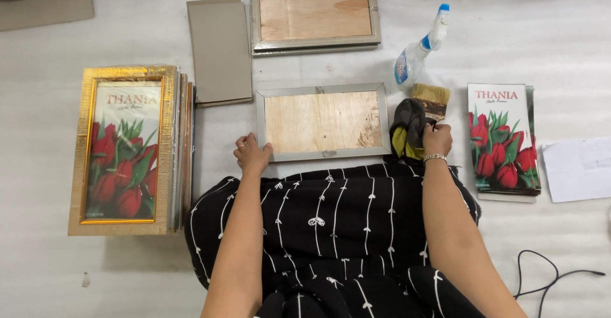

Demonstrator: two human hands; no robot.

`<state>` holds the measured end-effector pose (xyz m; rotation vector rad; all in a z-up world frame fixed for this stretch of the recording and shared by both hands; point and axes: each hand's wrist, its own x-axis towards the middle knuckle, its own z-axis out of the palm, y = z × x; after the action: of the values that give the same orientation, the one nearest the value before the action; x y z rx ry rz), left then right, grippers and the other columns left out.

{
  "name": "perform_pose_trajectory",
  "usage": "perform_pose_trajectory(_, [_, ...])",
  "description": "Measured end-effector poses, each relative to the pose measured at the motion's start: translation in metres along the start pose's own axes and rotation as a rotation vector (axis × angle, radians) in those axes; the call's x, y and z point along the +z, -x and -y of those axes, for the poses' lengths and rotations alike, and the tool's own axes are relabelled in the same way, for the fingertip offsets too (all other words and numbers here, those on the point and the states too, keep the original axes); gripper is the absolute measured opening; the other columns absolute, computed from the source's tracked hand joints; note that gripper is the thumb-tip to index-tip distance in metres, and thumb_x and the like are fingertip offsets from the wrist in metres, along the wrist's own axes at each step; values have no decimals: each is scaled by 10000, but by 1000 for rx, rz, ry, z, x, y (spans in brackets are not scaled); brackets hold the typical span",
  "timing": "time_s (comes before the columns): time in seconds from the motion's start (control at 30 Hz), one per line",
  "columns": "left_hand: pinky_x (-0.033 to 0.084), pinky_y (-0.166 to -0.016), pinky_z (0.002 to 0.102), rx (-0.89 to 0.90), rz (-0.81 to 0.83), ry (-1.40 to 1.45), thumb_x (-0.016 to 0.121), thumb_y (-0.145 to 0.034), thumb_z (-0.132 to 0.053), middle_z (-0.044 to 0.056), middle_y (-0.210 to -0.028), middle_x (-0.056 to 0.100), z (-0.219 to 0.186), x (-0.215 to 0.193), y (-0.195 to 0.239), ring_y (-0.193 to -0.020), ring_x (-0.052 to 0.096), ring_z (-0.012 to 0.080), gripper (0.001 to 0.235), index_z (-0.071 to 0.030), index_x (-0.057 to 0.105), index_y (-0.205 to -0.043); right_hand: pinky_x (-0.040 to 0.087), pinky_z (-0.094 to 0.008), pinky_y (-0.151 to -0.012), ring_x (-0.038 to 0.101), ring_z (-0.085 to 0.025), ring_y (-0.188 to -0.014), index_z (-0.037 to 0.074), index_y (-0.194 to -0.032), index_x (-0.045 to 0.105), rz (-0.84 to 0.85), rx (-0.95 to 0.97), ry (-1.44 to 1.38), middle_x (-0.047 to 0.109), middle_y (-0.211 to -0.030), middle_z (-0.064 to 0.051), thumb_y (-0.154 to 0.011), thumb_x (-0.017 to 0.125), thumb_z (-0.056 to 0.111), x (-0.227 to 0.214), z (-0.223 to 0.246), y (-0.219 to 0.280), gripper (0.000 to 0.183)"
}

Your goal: Cleaning a picture frame with a cloth and applying a finish to a wooden board with a brush

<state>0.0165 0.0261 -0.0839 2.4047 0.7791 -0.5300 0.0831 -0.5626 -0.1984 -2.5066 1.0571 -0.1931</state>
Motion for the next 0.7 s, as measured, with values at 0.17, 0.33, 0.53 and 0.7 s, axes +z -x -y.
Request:
perform_pose_trajectory(0.17, [385,-1124,534,-17,4,-1,617,-929,-540,53,-1552,254,-4,-1,-1,-1399,315,389,781,-212,346,-1585,540,-548,-871,691,-406,-1031,161,-1113,558,116,-11,56,703,-1008,-143,-857,778,535,-25,16,11,504])
perform_pose_trajectory(0.33, [388,-1126,539,-26,-7,0,625,-924,-524,58,-1543,260,-3,0,-3,-1404,311,402,773,-204,358,-1576,549,-555,-848,685,-423,-1011,117,-1068,632,68,-58,31,709,-963,-141,-886,701,329,-72,63,51,287])
perform_pose_trajectory(0.53, [388,-1122,547,-12,-4,18,632,-925,-514,77,-1533,269,-4,-4,3,-1398,313,416,769,-190,368,-1571,512,-583,-925,662,-486,-1014,59,-1056,718,125,-265,-26,729,-960,-233,-998,536,349,-93,82,69,348])
perform_pose_trajectory(0.7, [387,-1131,552,-2,4,7,623,-933,-502,75,-1542,246,-1,1,-2,-1405,306,421,751,-203,357,-1568,551,-569,-882,693,-440,-1019,141,-1095,547,97,-101,50,748,-969,-156,-943,659,383,-39,35,30,308])
